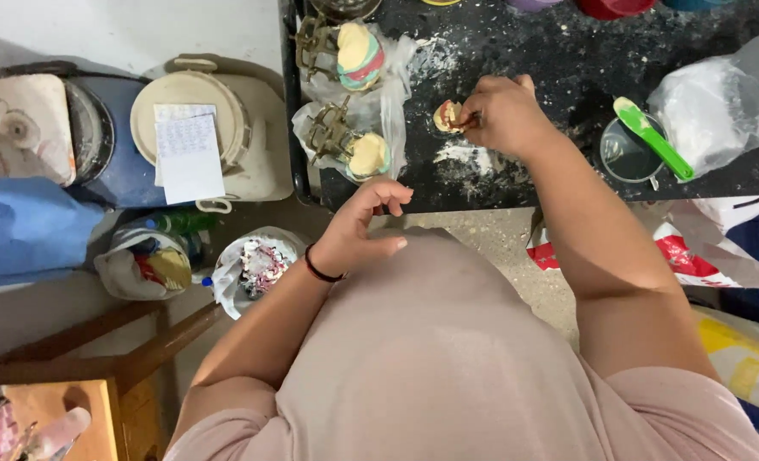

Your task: The person uses a green spatula to spread a yellowish dough-like substance onto a small, curved object held in their left hand. They then scrape the remaining substance from a small metal cup onto the table and continue to spread it on the object.

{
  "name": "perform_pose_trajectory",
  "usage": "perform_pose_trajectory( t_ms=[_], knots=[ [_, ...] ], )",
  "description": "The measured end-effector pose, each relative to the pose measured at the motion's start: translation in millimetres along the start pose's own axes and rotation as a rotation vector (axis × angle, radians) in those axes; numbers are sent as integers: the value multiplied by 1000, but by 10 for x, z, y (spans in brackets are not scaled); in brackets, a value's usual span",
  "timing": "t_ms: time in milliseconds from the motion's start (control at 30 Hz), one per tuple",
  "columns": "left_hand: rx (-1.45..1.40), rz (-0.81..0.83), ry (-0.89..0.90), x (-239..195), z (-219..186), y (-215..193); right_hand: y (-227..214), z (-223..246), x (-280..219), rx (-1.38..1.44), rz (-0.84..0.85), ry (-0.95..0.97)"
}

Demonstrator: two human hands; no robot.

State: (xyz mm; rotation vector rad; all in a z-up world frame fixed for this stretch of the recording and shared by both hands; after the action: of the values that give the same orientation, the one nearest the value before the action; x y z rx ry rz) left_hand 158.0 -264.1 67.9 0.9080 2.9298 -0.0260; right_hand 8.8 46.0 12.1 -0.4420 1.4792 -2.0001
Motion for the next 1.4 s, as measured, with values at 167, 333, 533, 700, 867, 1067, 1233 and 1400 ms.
perform_pose_trajectory(
  t_ms=[167, 333, 533, 700, 867, 1067, 1233, 1400],
  knots=[
    [20, -17, -11, -22, -15, 50, -66, 50, -29, -35, 21, 0],
    [12, -24, -49, -49, -10, 89, -239, 250, -15, -50, 121, 40],
    [39, -26, -13, -45, -16, 103, -176, 227, -35, -57, 214, 81],
    [45, -19, -24, -49, -46, 108, -316, 386, -62, 55, 267, 165],
    [118, -116, -21, 31, -87, 121, -398, 247, -361, 198, -54, 153],
    [588, -253, 263, 698, -372, -36, -801, 554, -568, 181, -143, 10],
    [846, 6, 515, 1247, -985, -140, -1197, 733, -663, 237, -15, -127],
    [1125, 228, 705, 1404, -1406, 84, -1338, 764, -706, 244, 221, -156]
  ],
)
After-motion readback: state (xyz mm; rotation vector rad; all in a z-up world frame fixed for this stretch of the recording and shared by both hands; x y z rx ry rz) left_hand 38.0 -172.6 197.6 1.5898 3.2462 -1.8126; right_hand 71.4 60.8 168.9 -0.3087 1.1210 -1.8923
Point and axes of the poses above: each hand's wrist, its own x-axis towards the middle knuckle, its own y-axis out of the palm, z = x × y, the point moved 2 cm from there along x, towards the middle knuckle, and after that the axes turned 12 degrees about -y, right-handed, at the moved point
